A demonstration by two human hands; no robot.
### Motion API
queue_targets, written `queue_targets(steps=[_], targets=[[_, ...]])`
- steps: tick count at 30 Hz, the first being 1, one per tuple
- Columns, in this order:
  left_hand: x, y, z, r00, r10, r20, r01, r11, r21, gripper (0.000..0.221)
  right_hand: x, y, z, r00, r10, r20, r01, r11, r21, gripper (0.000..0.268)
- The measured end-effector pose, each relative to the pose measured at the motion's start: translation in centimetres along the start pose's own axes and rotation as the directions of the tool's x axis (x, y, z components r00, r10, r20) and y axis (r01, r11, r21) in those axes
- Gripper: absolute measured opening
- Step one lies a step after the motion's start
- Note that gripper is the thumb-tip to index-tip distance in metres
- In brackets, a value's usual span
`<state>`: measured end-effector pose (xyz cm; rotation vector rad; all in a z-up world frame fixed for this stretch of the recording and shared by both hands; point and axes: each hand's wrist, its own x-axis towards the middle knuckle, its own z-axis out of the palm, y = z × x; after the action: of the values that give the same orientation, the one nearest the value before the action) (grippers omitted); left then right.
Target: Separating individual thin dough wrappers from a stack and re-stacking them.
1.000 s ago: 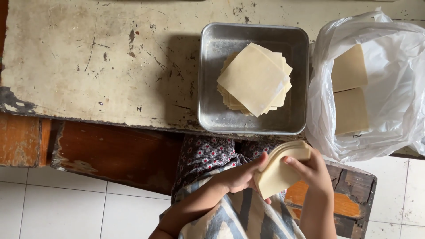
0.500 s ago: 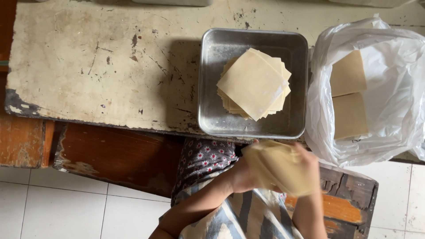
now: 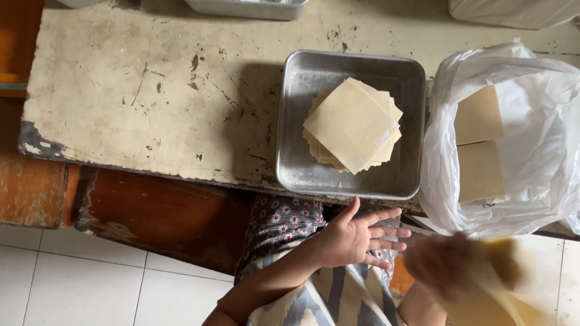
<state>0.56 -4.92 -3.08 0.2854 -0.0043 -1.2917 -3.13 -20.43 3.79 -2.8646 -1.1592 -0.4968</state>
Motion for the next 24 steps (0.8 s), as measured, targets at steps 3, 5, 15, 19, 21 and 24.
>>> queue_targets(steps=[3, 5, 15, 19, 21, 24], targets=[[0.2, -0.4, -0.6, 0.993, 0.072, 0.098, -0.073, 0.997, -0.003, 0.094, -0.3, -0.5, 1.2, 0.938, 0.338, 0.071, -0.345, 0.906, 0.245, 0.012], [-0.3, -0.3, -0.4, 0.991, 0.113, 0.073, -0.114, 0.993, 0.021, 0.084, 0.5, -1.1, 2.4, 0.767, 0.600, 0.227, -0.630, 0.637, 0.443, 0.021], [-0.8, 0.4, -0.4, 0.997, 0.077, 0.012, -0.077, 0.997, 0.019, 0.080, 1.9, -1.2, -3.9, 0.679, 0.724, 0.124, -0.516, 0.350, 0.782, 0.028], [-0.1, -0.7, -1.4, 0.998, 0.059, 0.024, -0.057, 0.995, -0.084, 0.079, 0.0, 2.6, -3.4, 0.995, -0.065, 0.074, 0.072, 0.992, -0.099, 0.014], [0.2, -1.6, -2.5, 0.992, 0.092, 0.082, -0.074, 0.978, -0.195, 0.074, -2.2, 1.8, 0.7, 0.974, 0.217, 0.069, -0.219, 0.976, 0.014, 0.008], [0.0, -2.3, -2.7, 0.985, 0.116, 0.130, -0.071, 0.949, -0.307, 0.073, -2.8, 0.0, 5.1, 0.489, 0.840, 0.237, -0.857, 0.412, 0.309, 0.031]])
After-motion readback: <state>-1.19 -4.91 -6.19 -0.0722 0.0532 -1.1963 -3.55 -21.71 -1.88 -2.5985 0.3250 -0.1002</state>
